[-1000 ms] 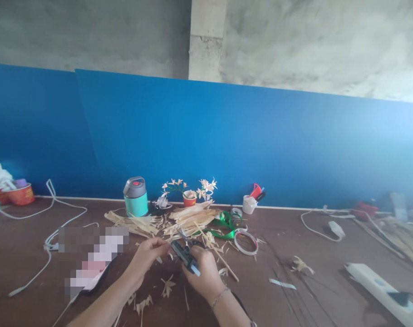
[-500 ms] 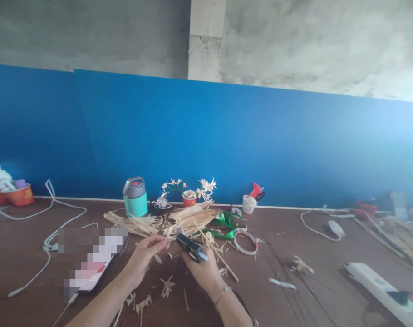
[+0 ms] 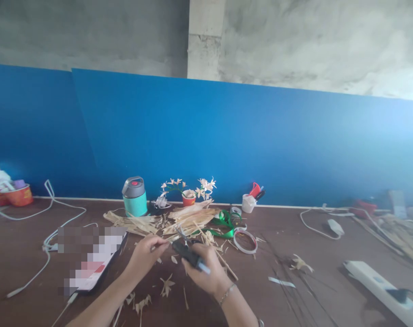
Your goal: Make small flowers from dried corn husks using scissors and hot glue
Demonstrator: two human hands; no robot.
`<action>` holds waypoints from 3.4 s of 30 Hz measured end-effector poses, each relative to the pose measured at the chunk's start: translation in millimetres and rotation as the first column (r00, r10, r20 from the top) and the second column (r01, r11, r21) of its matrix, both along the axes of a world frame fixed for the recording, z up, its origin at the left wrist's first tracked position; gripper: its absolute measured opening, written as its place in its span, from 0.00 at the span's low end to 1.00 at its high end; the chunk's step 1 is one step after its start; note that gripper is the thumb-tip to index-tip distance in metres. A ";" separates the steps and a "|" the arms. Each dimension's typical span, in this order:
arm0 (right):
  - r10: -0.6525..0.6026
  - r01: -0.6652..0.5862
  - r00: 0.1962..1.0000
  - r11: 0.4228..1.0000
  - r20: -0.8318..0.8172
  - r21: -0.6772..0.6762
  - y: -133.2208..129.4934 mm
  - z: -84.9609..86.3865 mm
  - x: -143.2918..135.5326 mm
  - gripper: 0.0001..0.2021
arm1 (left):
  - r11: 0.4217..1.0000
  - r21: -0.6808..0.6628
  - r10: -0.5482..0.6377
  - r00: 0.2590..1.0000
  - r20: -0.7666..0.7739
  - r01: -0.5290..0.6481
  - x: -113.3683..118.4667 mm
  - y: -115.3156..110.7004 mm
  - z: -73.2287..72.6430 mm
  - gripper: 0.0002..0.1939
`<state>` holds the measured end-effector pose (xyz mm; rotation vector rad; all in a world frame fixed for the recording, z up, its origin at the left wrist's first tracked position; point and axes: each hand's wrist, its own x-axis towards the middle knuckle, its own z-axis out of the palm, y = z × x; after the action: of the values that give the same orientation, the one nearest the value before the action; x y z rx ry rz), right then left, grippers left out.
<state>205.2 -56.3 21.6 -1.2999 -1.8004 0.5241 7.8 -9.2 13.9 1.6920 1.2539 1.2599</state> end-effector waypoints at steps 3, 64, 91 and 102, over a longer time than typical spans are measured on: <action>0.141 -0.162 0.925 0.986 0.354 0.029 -1.6 5.1 0.4 0.02 | 0.988 -0.153 0.056 0.981 0.186 -0.028 -0.8 -0.8 1.8 0.09; -0.059 0.022 0.996 0.906 -0.073 -0.424 34.7 -7.2 -45.7 0.12 | 0.884 -0.160 -0.112 0.531 0.840 0.439 -0.2 0.7 -3.5 0.08; -0.022 0.076 0.915 0.990 0.403 -0.120 26.2 -9.8 -51.3 0.11 | 0.941 -0.271 -0.006 0.812 0.584 0.202 0.9 0.2 1.0 0.12; -0.110 -0.365 0.590 0.847 -0.800 -0.386 27.6 -0.7 -34.5 0.11 | 0.939 -0.303 0.021 0.854 0.520 0.162 7.9 -6.6 4.0 0.11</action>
<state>170.7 -28.8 20.9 -0.9693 -0.9767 1.5116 15.6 -15.8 17.9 1.0437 0.9920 1.2579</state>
